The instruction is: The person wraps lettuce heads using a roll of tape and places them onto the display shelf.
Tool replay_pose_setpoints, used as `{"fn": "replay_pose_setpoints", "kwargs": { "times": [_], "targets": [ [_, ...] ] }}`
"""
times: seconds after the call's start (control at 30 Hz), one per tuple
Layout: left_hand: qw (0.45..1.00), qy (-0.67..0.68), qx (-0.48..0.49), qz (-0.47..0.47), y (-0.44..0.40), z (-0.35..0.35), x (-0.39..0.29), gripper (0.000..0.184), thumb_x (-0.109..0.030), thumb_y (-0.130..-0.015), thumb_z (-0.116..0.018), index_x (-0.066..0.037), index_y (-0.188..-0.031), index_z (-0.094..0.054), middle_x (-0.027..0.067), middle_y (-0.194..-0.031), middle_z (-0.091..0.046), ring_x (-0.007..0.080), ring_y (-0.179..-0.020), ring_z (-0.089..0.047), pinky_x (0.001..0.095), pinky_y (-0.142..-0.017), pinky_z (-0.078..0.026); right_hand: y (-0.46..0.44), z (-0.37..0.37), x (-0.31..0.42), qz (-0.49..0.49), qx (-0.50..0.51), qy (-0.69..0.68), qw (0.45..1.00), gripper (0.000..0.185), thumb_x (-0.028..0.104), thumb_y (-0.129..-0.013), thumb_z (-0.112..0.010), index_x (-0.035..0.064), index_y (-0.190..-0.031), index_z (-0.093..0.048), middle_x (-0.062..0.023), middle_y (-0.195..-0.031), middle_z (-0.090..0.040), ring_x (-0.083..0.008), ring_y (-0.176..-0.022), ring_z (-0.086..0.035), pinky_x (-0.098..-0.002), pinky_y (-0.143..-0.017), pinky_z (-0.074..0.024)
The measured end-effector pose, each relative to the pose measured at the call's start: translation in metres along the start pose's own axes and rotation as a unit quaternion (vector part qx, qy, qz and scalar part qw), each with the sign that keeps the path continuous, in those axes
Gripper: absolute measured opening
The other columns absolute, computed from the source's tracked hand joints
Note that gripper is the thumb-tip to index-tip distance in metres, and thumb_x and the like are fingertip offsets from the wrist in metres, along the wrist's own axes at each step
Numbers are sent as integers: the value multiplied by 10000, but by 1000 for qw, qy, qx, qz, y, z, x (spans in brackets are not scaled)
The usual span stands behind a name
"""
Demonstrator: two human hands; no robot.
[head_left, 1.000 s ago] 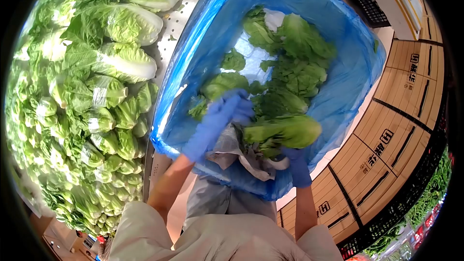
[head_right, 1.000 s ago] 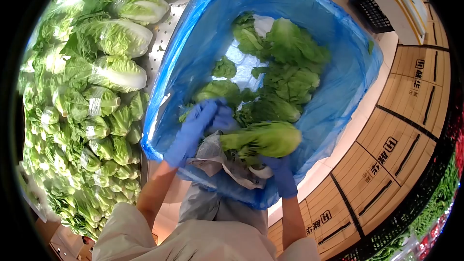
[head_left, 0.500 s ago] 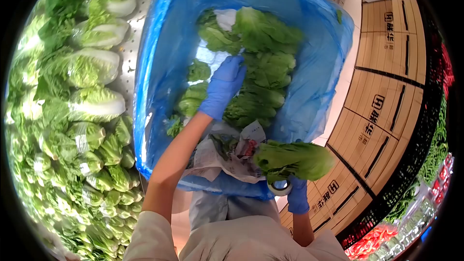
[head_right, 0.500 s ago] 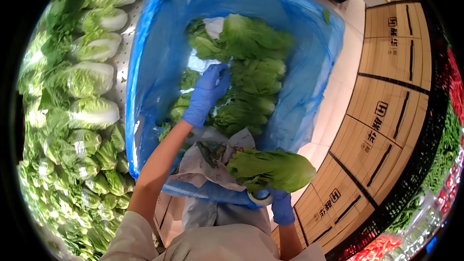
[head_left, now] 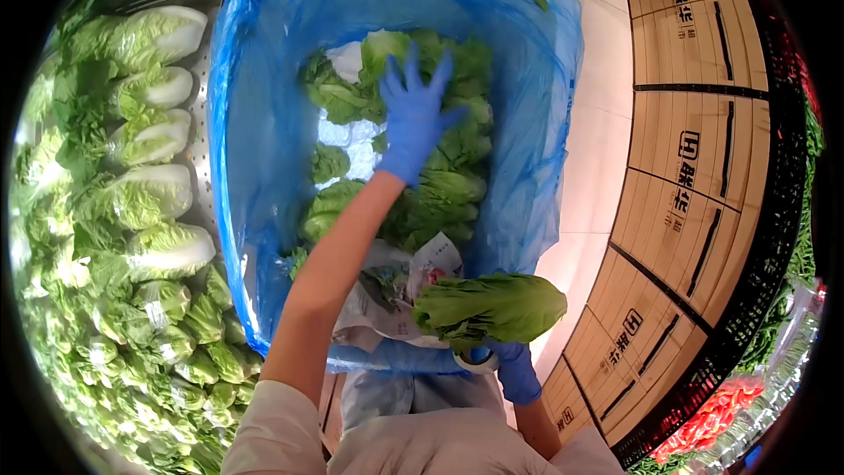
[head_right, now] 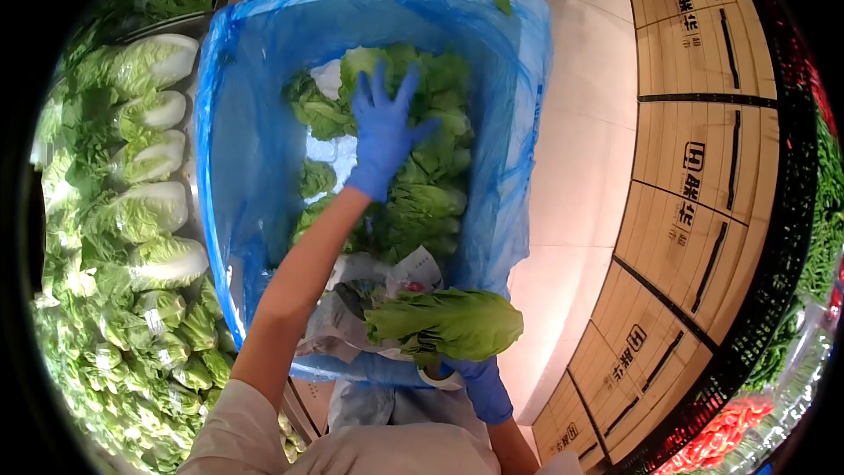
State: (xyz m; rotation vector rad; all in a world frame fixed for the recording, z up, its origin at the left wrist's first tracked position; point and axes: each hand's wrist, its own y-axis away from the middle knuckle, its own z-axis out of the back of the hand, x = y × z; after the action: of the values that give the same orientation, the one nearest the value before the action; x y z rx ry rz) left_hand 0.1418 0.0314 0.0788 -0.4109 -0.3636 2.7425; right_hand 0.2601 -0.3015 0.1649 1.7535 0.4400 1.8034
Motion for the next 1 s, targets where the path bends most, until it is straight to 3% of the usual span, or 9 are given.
{"fn": "replay_pose_setpoints", "kwargs": {
  "times": [0.1,0.27,0.43,0.53,0.57,0.7,0.83,0.93,1.0],
  "targets": [
    [979,53,196,12,-16,-35,45,607,-212,-718,-692,-168,-1268,-441,233,-1320,-360,446,-1142,-413,438,-899,-422,-19,-5,-9,70,13,53,996,640,220,-733,-683,78,-1290,-402,-88,-1222,-508,-232,-1120,-480,-349,-956,-376],
    [978,139,152,-40,60,-20,73,324,-74,-794,-511,-119,-1115,-515,162,-1227,-469,327,-1081,-492,383,-844,-457,-46,-11,-26,157,36,126,979,652,228,-729,-689,84,-1295,-400,-89,-1231,-505,-237,-1131,-474,-352,-966,-367],
    [833,63,544,76,128,24,86,255,-170,-846,-512,-95,-1086,-550,148,-1171,-528,308,-1112,-493,394,-870,-440,-51,-15,-46,161,65,214,961,692,253,-715,-710,100,-1310,-391,-90,-1262,-490,-247,-1157,-456,-360,-994,-337],
    [769,476,362,227,118,20,123,296,-261,-832,-588,-43,-1031,-574,50,-1113,-560,141,-941,-572,314,-859,-454,-45,-20,-18,173,44,122,976,722,259,-697,-726,105,-1315,-387,-88,-1283,-469,-241,-1178,-437,-361,-1011,-317],
    [640,428,346,536,91,-14,144,290,-314,-820,-598,-47,-930,-582,51,-991,-587,141,-914,-563,319,-833,-448,-42,-23,-3,177,35,91,979,732,261,-691,-732,107,-1317,-386,-87,-1290,-463,-239,-1185,-431,-361,-1016,-310],
    [479,640,93,593,37,-44,166,424,-390,-817,-622,-73,-1092,-559,117,-1053,-576,223,-962,-555,354,-816,-465,-38,-26,4,132,41,96,986,697,241,-688,-733,101,-1291,-411,-82,-1267,-481,-227,-1159,-450,-354,-1000,-329],
    [586,683,63,432,49,-138,208,548,-375,-805,-635,-61,-1226,-479,137,-1136,-545,250,-1005,-544,362,-863,-449,-33,-25,6,93,42,103,990,663,222,-686,-735,95,-1265,-437,-77,-1245,-500,-216,-1134,-469,-346,-985,-348],
    [496,626,-27,601,50,-102,171,567,-326,-794,-647,-40,-1241,-447,129,-1136,-544,254,-994,-548,390,-853,-451,-30,-24,9,67,42,96,992,638,207,-684,-736,91,-1245,-457,-73,-1228,-513,-207,-1115,-483,-341,-973,-362],
    [605,529,-69,591,61,-69,150,566,-262,-773,-657,-10,-1228,-435,133,-1178,-514,270,-1019,-530,409,-847,-448,-31,-24,13,56,41,90,994,621,198,-682,-737,88,-1232,-469,-70,-1216,-523,-202,-1102,-492,-337,-965,-372]
  ]
}}
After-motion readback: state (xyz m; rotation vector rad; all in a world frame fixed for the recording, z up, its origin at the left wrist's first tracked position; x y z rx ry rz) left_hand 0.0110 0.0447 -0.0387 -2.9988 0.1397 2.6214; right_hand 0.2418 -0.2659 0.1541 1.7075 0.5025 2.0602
